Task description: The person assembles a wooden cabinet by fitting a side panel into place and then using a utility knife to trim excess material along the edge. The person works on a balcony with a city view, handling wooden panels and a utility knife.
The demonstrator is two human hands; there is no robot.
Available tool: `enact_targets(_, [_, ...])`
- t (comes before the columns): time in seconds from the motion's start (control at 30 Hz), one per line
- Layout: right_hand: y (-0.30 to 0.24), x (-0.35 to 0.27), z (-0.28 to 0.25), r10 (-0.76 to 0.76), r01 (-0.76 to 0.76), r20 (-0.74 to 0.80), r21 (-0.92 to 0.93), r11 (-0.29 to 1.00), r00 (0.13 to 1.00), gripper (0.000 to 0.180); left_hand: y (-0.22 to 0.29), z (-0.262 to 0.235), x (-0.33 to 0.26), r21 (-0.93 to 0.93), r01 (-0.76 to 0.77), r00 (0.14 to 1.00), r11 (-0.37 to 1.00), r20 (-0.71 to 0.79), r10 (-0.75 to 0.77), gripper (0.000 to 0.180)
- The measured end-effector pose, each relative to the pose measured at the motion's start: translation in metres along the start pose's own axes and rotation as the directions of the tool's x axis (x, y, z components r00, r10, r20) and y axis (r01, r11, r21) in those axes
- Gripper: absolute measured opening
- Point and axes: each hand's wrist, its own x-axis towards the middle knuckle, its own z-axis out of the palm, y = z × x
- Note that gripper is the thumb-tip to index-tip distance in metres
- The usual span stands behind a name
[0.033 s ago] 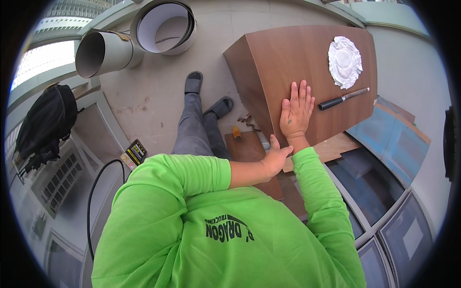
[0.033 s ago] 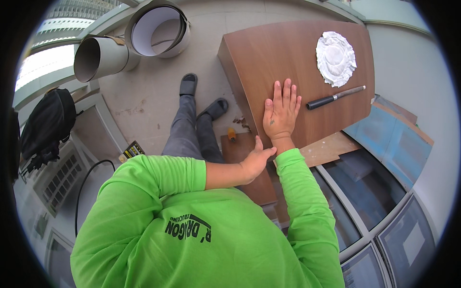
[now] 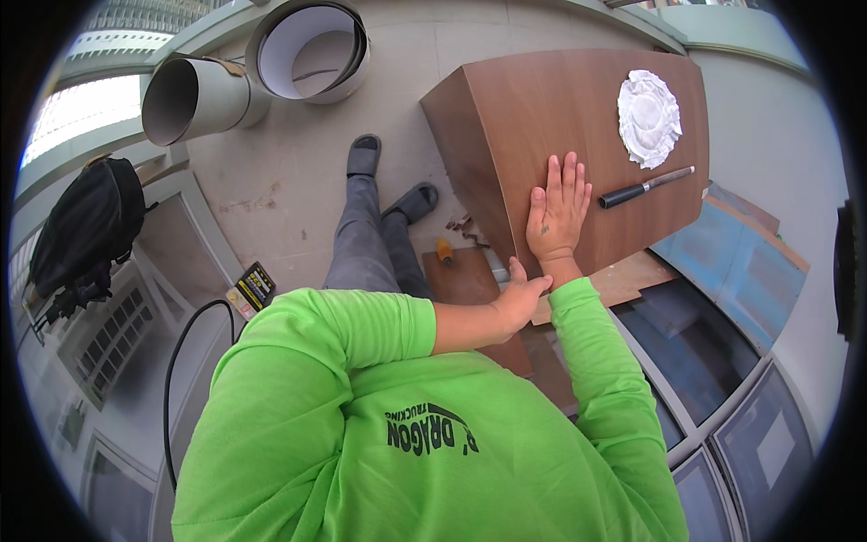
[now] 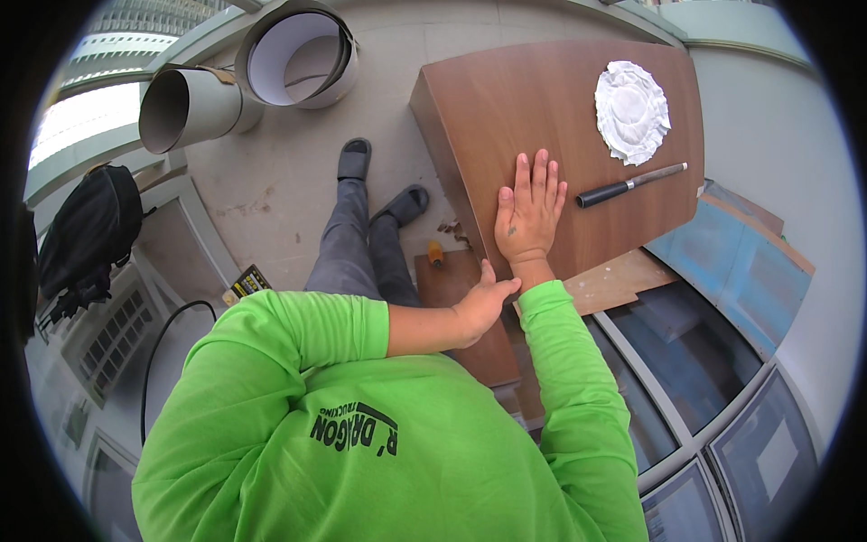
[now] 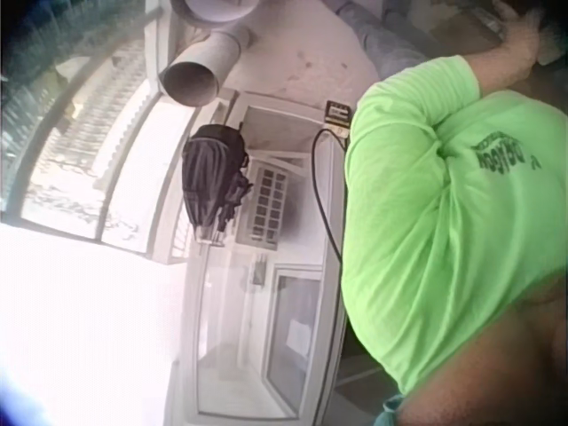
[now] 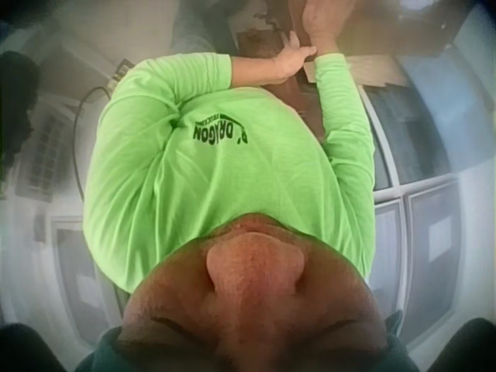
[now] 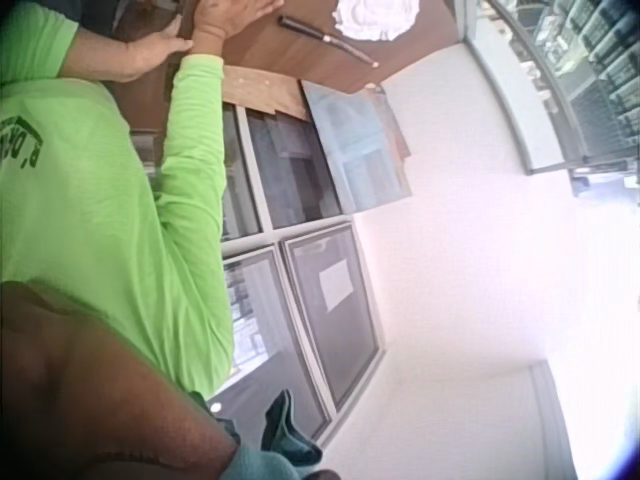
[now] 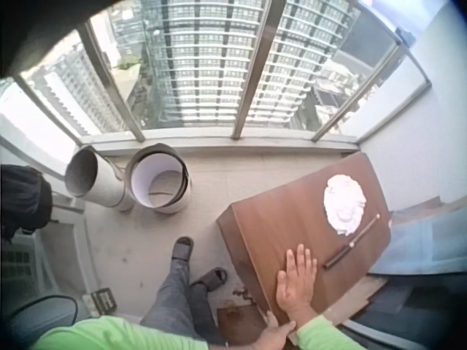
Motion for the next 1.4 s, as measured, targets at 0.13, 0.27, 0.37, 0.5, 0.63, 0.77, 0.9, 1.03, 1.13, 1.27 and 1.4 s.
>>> enact_targets(0.13, [0.000,-0.001,-0.003,-0.003,0.003,0.009,-0.013,1.000,1.000,0.059,-0.004,0.007,-0.004,-0.150,0.125,0.992,0.981,0.041,-0.121,0.103])
enact_targets(0.27, [0.000,-0.001,-0.003,-0.006,0.006,0.019,-0.024,1.000,1.000,0.059,-0.007,-0.008,0.002,-0.267,0.195,0.957,0.944,0.264,-0.123,0.092])
enact_targets(0.37, [0.001,-0.001,0.001,-0.007,0.008,0.021,-0.028,1.000,1.000,0.060,0.031,-0.007,-0.017,-0.331,0.189,0.981,0.925,0.111,-0.161,0.089])
enact_targets(0.5, [0.002,-0.002,0.002,0.001,0.001,0.027,-0.057,0.998,1.000,0.060,0.061,-0.021,-0.024,-0.371,0.054,0.998,0.927,0.059,-0.035,0.091])
enact_targets(0.63, [0.002,-0.002,0.002,0.006,-0.004,0.029,-0.060,0.998,1.000,0.060,0.089,-0.042,-0.016,-0.312,-0.129,0.990,0.941,0.014,0.140,0.082])
enact_targets(0.77, [0.001,-0.003,-0.002,-0.009,0.009,0.017,-0.050,0.999,1.000,0.060,0.133,-0.063,-0.006,-0.276,-0.295,0.956,0.915,-0.088,0.281,0.063])
enact_targets(0.9, [-0.004,-0.002,-0.005,0.001,-0.001,0.011,-0.057,0.998,1.000,0.059,0.177,-0.109,0.000,0.185,-0.744,0.611,0.642,-0.201,0.766,0.088])
enact_targets(1.03, [-0.003,-0.003,-0.005,0.022,-0.021,0.007,-0.057,0.998,1.000,0.061,0.212,-0.160,-0.022,0.288,-0.626,0.703,0.724,-0.194,0.685,0.050])
enact_targets(1.13, [-0.005,0.001,-0.008,0.023,-0.022,0.008,-0.042,0.999,1.000,0.064,0.217,-0.180,-0.021,0.481,-0.458,0.699,0.747,-0.324,0.637,0.045])
enact_targets(1.27, [-0.004,0.003,-0.010,0.036,-0.035,0.033,-0.032,0.999,0.999,0.065,0.219,-0.174,-0.005,0.773,-0.514,0.430,0.371,-0.142,0.892,0.047])
enact_targets(1.4, [-0.004,0.005,-0.012,0.043,-0.043,0.060,-0.003,0.999,0.997,0.066,0.240,-0.171,0.010,0.830,-0.443,0.509,0.339,-0.078,0.857,0.046])
